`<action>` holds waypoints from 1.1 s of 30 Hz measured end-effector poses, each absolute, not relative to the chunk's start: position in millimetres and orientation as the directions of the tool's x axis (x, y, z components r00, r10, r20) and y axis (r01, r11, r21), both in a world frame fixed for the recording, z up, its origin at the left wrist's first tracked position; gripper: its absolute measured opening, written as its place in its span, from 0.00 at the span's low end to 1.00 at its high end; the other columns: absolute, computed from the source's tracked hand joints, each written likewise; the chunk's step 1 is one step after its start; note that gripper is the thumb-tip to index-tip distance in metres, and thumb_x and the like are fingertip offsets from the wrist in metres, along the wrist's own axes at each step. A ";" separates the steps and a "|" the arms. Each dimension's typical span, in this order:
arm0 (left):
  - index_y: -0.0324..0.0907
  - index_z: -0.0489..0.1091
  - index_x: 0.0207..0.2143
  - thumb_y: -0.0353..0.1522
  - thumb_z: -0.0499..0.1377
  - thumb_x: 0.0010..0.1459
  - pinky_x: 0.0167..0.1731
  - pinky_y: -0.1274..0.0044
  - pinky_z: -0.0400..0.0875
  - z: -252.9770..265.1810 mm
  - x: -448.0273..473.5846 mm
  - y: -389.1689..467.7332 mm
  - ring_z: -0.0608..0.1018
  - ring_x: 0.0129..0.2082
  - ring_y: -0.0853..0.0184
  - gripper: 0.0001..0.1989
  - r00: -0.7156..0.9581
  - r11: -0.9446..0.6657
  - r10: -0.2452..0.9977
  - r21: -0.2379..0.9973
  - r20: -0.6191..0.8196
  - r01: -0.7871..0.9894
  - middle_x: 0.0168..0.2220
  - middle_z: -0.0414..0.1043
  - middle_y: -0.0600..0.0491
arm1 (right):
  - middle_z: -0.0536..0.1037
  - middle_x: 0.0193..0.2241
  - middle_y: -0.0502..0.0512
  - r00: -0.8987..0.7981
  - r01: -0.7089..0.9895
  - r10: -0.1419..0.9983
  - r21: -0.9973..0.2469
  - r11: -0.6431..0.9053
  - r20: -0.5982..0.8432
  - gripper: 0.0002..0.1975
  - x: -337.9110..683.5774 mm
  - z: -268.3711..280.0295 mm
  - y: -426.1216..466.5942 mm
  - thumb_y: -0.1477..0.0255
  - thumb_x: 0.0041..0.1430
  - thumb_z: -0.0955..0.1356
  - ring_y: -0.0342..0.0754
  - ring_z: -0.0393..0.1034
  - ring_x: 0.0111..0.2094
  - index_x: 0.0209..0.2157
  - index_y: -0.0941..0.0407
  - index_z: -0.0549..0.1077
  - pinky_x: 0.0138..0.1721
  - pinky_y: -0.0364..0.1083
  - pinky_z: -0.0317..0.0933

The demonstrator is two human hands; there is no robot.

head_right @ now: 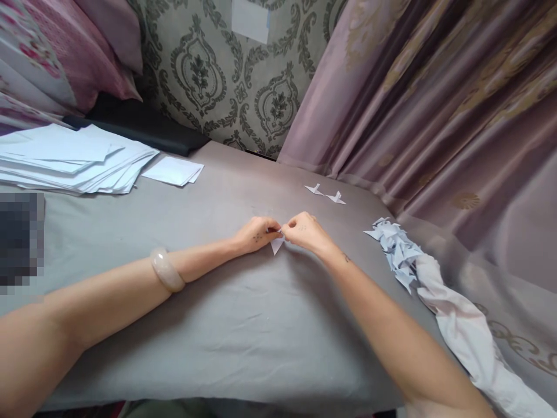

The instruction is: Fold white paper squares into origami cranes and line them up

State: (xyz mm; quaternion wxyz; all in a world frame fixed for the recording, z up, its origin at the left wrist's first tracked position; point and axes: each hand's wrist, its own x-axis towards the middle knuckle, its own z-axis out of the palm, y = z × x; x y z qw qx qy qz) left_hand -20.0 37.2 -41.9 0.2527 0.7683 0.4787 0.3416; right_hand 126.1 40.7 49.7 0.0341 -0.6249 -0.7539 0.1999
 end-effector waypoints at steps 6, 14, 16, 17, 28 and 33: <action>0.40 0.77 0.34 0.30 0.55 0.57 0.29 0.81 0.62 -41.7 -20.7 36.7 0.74 0.28 0.69 0.09 0.320 -0.423 0.904 0.706 0.285 0.568 0.30 0.76 0.53 | 0.78 0.27 0.61 -0.224 0.974 0.973 -0.032 0.222 -0.055 0.13 112.7 50.1 25.8 0.70 0.53 0.62 0.47 0.69 0.28 0.24 0.59 0.76 0.25 0.44 0.51; 0.40 0.76 0.27 0.27 0.54 0.56 0.27 0.82 0.61 -39.5 -18.5 37.8 0.74 0.27 0.69 0.11 0.360 -0.506 0.863 0.612 0.355 0.608 0.27 0.76 0.52 | 0.80 0.30 0.64 -0.199 0.978 0.979 -0.053 0.202 0.049 0.14 116.6 33.1 18.2 0.70 0.56 0.61 0.52 0.73 0.33 0.29 0.58 0.77 0.30 0.45 0.54; 0.39 0.76 0.27 0.27 0.54 0.56 0.28 0.82 0.62 -37.7 -19.0 35.9 0.74 0.27 0.69 0.10 0.357 -0.496 0.868 0.614 0.344 0.614 0.27 0.76 0.52 | 0.78 0.25 0.59 -0.177 0.961 0.984 -0.213 0.178 0.025 0.11 120.8 33.4 22.3 0.70 0.53 0.63 0.49 0.71 0.30 0.24 0.57 0.76 0.28 0.43 0.53; 0.39 0.76 0.28 0.28 0.54 0.57 0.29 0.82 0.62 -36.7 -19.4 34.6 0.74 0.28 0.69 0.10 0.357 -0.489 0.872 0.621 0.334 0.612 0.27 0.76 0.52 | 0.76 0.21 0.56 -0.160 0.939 0.987 -0.310 0.151 -0.003 0.10 122.9 33.5 24.9 0.71 0.50 0.65 0.48 0.70 0.28 0.21 0.57 0.75 0.27 0.43 0.53; 0.40 0.77 0.33 0.34 0.58 0.57 0.28 0.81 0.63 -35.6 -20.6 30.2 0.70 0.24 0.71 0.09 0.264 -0.392 0.919 0.752 0.293 0.529 0.26 0.74 0.55 | 0.65 0.13 0.46 -0.094 0.701 0.955 -0.700 -0.137 -0.281 0.07 126.2 32.2 38.5 0.74 0.45 0.66 0.36 0.55 0.14 0.17 0.58 0.68 0.15 0.39 0.46; 0.39 0.76 0.33 0.35 0.56 0.58 0.28 0.81 0.63 -34.3 -22.0 28.5 0.68 0.24 0.72 0.11 0.290 -0.405 0.911 0.760 0.292 0.508 0.25 0.72 0.56 | 0.66 0.16 0.46 -0.132 0.545 0.921 -0.803 -0.241 -0.366 0.06 132.9 27.6 41.7 0.74 0.45 0.67 0.33 0.52 0.13 0.19 0.59 0.66 0.13 0.37 0.42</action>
